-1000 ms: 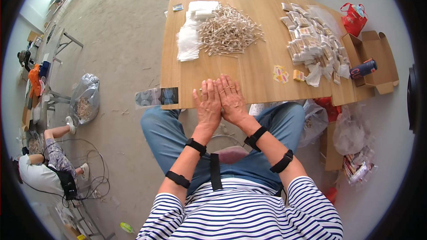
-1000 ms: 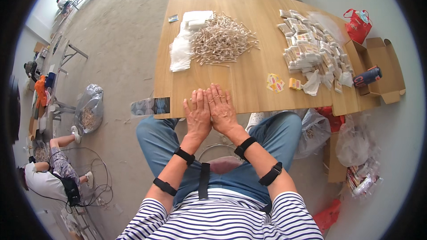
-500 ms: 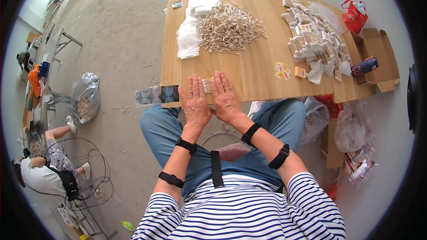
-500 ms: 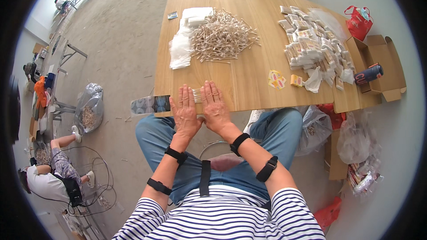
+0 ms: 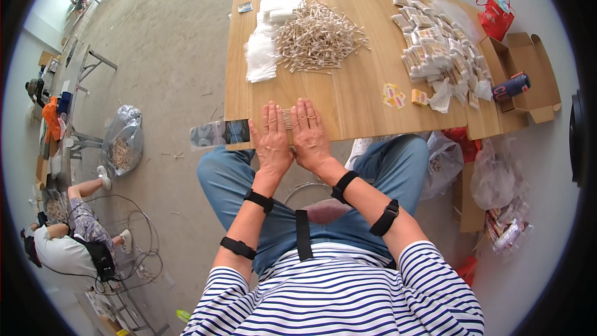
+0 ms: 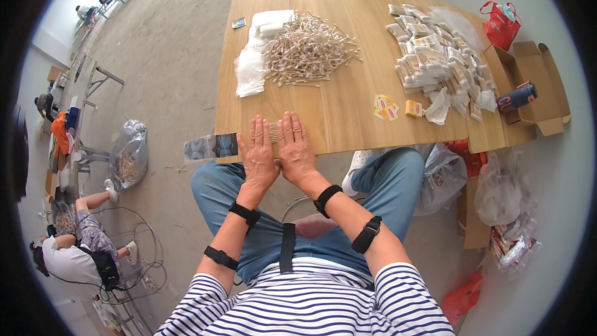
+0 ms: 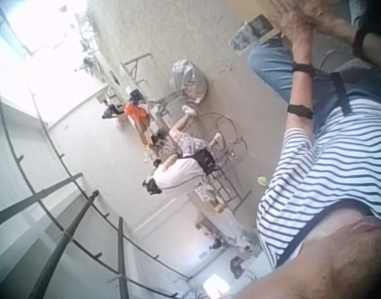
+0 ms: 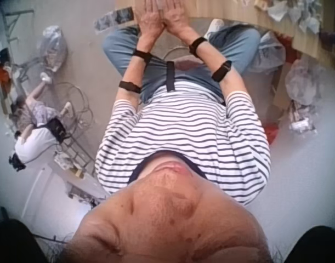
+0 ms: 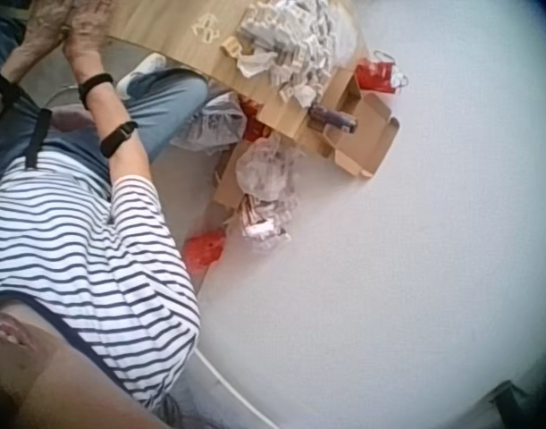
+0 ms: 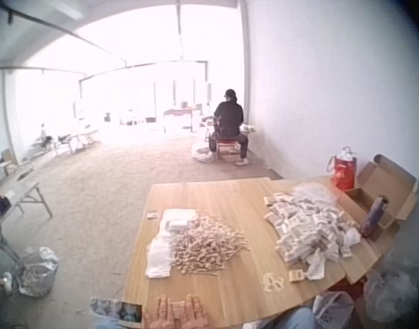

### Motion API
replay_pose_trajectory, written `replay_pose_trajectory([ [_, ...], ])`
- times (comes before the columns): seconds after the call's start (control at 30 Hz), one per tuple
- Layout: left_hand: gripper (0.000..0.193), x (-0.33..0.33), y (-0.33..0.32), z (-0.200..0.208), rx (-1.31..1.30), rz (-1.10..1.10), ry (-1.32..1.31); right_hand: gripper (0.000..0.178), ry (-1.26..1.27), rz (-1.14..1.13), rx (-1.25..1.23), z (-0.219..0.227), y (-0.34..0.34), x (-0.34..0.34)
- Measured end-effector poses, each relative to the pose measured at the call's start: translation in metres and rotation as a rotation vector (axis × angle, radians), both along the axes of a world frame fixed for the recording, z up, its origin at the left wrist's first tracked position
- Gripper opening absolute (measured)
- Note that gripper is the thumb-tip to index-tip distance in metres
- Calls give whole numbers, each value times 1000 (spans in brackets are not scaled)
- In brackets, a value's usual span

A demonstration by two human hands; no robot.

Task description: Packing cotton swabs into small plastic bags.

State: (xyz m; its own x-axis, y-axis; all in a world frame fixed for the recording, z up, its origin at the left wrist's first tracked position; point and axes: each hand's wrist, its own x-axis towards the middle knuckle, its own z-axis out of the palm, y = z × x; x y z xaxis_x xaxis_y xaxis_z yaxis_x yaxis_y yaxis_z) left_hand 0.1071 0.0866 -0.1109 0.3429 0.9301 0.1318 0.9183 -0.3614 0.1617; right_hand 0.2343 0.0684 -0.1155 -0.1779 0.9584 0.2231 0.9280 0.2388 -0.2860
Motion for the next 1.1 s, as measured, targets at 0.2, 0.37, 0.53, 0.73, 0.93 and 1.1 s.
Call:
replay_pose_trajectory([
  [0.2,109,-4,1,-5,24,-27,-17,96,-53,-7,19,-2,0,0],
  [0.37,96,0,0,-3,2,-63,-56,97,23,9,23,-3,2,5],
  [0.53,96,-4,-1,0,4,-49,19,95,-57,-11,-10,-2,1,4],
  [0.73,93,-15,-21,24,-87,-6,-147,90,-47,-37,-3,-3,-1,8],
  [0.93,72,-22,-28,23,-93,21,-305,85,-38,-32,-17,3,-1,6],
  [1.1,69,-21,-29,20,-85,23,-318,85,-46,-31,-36,5,-2,7],
])
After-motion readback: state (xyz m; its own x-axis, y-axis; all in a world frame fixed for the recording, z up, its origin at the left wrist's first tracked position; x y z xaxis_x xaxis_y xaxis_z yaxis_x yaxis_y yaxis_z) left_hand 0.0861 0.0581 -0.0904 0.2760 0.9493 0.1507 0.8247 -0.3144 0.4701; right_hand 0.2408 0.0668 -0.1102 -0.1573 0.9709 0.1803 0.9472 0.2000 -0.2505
